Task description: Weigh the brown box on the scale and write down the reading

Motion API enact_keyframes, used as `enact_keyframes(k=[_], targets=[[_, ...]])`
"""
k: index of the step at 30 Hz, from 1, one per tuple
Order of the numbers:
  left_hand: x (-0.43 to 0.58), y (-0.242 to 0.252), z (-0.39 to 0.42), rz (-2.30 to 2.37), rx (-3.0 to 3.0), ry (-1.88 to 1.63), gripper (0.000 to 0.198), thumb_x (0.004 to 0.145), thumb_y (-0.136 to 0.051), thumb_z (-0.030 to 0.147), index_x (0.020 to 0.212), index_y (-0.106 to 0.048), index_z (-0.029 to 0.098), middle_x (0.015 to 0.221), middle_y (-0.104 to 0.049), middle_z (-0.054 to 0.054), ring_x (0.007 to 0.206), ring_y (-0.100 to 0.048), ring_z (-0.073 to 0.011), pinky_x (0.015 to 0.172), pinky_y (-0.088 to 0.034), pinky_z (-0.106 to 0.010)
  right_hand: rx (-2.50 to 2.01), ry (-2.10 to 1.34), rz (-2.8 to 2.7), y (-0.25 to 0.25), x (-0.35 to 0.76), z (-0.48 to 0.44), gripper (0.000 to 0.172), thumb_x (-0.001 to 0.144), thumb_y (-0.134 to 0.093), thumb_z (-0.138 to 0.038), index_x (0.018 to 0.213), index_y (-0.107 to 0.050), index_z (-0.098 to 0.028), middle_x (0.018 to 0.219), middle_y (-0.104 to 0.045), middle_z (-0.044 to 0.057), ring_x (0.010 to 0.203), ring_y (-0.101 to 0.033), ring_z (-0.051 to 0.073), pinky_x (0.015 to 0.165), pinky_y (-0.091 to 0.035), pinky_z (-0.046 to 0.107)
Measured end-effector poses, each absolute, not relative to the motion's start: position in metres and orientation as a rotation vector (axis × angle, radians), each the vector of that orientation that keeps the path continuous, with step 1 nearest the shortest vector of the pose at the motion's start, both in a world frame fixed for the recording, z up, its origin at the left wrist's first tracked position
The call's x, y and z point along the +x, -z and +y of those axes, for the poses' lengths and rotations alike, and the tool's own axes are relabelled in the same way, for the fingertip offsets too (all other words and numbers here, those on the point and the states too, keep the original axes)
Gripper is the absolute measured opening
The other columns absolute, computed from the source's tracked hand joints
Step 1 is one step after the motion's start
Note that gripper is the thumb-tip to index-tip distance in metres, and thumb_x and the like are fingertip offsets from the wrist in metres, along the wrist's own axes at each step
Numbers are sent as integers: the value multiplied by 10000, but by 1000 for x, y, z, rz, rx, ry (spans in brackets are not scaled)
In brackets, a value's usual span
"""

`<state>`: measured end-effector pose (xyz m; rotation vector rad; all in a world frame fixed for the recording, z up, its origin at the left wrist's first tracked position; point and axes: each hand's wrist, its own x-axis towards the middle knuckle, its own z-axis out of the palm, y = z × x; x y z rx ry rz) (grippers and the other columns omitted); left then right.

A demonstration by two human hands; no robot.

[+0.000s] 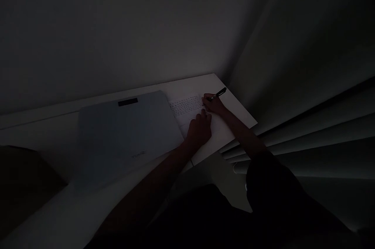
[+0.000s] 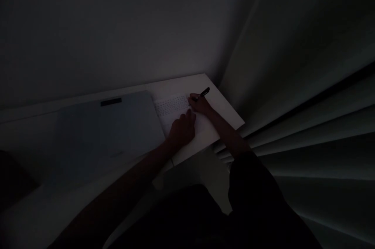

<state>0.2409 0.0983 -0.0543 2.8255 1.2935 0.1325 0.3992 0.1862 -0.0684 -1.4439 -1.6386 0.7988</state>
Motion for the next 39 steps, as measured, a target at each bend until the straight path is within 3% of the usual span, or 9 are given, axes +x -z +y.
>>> enact_keyframes(k=[7, 21, 26, 30, 33, 36, 39], targets=[[241, 56, 99, 1297, 2832, -149, 448, 932, -337, 137, 1350, -485, 76, 1534, -347, -225, 1086, -541, -310, 757, -525, -395, -1494, -759, -1665, 64, 398, 185, 269, 868, -504, -276, 626, -430, -182, 509, -448, -24, 502, -444, 118, 519, -351, 233], [242, 56, 99, 1305, 2822, -149, 442, 930, -350, 141, 1347, -483, 78, 1532, -350, -220, 1107, -539, -313, 762, -530, -396, -1463, -842, -1622, 65, 398, 187, 278, 905, -488, -290, 653, -426, -189, 455, -406, -52, 404, -401, 104, 466, -321, 241], [241, 56, 100, 1295, 2823, -131, 435, 944, -344, 152, 1351, -477, 76, 1537, -341, -222, 1117, -534, -316, 770, -527, -401, -1478, -741, -1658, 67, 400, 189, 294, 903, -494, -299, 639, -428, -187, 482, -407, -42, 453, -408, 107, 508, -336, 246], [241, 55, 98, 1296, 2815, -152, 422, 947, -350, 147, 1344, -481, 90, 1533, -342, -216, 1126, -528, -316, 773, -525, -402, -1401, -510, -1595, 65, 406, 189, 373, 942, -527, -465, 703, -458, -188, 541, -483, -30, 523, -460, 118, 580, -390, 254], [242, 52, 96, 1321, 2799, -186, 370, 936, -377, 136, 1277, -517, 100, 1433, -437, -207, 1035, -551, -296, 708, -515, -377, -1371, -459, -1583, 66, 412, 190, 400, 919, -595, -549, 779, -498, -187, 622, -574, -20, 603, -540, 137, 637, -425, 259], [242, 48, 93, 1297, 2823, -199, 358, 939, -377, 121, 1268, -519, 113, 1294, -518, -174, 973, -554, -278, 662, -491, -358, -1340, -415, -1679, 70, 418, 193, 365, 903, -629, -541, 908, -571, -181, 778, -645, 4, 719, -593, 160, 688, -445, 267], [239, 47, 90, 1203, 2907, -215, 366, 958, -356, 115, 1290, -507, 139, 1326, -505, -151, 987, -553, -271, 679, -481, -368, -1239, -376, -1764, 75, 419, 197, 332, 922, -604, -499, 1007, -605, -178, 946, -668, 36, 818, -615, 178, 743, -468, 284]])
